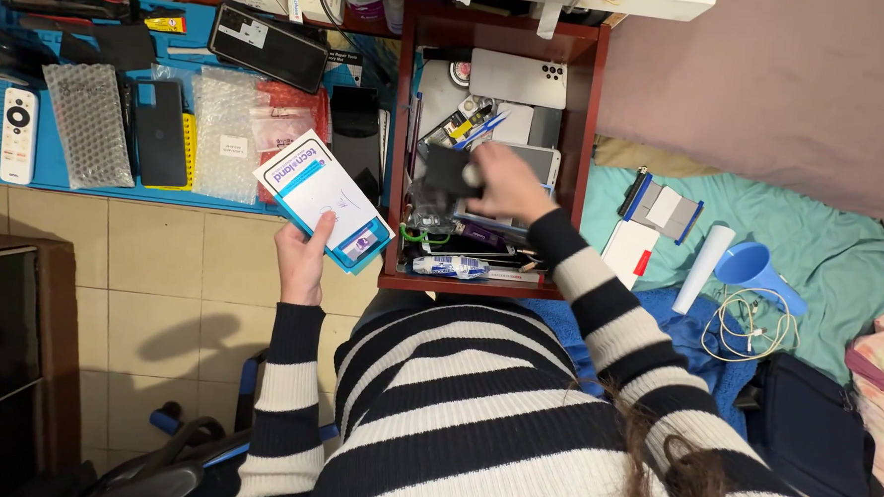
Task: Organizing a drawer by sorting through electronic devices, packaging, and discarding trash.
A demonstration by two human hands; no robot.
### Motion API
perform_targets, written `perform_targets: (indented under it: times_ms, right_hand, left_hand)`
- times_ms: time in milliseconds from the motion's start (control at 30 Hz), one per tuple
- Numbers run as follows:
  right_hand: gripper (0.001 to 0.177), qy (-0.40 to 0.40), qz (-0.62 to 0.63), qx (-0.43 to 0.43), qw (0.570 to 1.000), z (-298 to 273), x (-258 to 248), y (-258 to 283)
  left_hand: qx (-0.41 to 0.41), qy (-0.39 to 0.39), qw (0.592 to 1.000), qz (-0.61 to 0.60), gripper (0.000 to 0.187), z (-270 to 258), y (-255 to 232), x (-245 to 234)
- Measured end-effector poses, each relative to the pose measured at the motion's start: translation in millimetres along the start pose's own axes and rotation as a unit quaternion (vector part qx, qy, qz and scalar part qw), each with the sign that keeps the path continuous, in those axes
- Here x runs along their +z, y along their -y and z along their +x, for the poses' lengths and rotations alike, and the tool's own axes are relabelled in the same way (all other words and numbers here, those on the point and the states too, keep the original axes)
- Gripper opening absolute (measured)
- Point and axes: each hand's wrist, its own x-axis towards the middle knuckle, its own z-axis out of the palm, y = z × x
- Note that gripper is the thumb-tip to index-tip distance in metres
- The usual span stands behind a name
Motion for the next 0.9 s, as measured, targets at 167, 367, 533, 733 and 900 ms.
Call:
perform_targets:
  times_ms: [167,367,533,733,900]
  right_hand:
    - [0.057,-0.108,0.325,0.002,0.94,-31,-36,-52]
    - [0.061,-0.107,0.818,0.065,0.562,-63,-71,-19]
    - [0.067,-0.089,0.841,0.061,0.53,-62,-52,-20]
    - [0.052,-0.124,0.833,0.117,0.527,-58,-19,-37]
    - [0.066,-0.16,0.674,0.037,0.721,-42,-15,-4]
  left_hand:
    - [0.0,0.013,1.0,-0.011,0.025,2,-8,12]
    - [-0.008,0.056,0.998,0.002,0.024,9,-7,37]
    - [-0.003,0.082,0.996,0.024,0.024,17,-5,39]
    - [0.005,0.026,1.0,0.011,0.024,26,-8,-10]
    - [0.004,-0.085,0.996,0.001,0.027,0,7,-67]
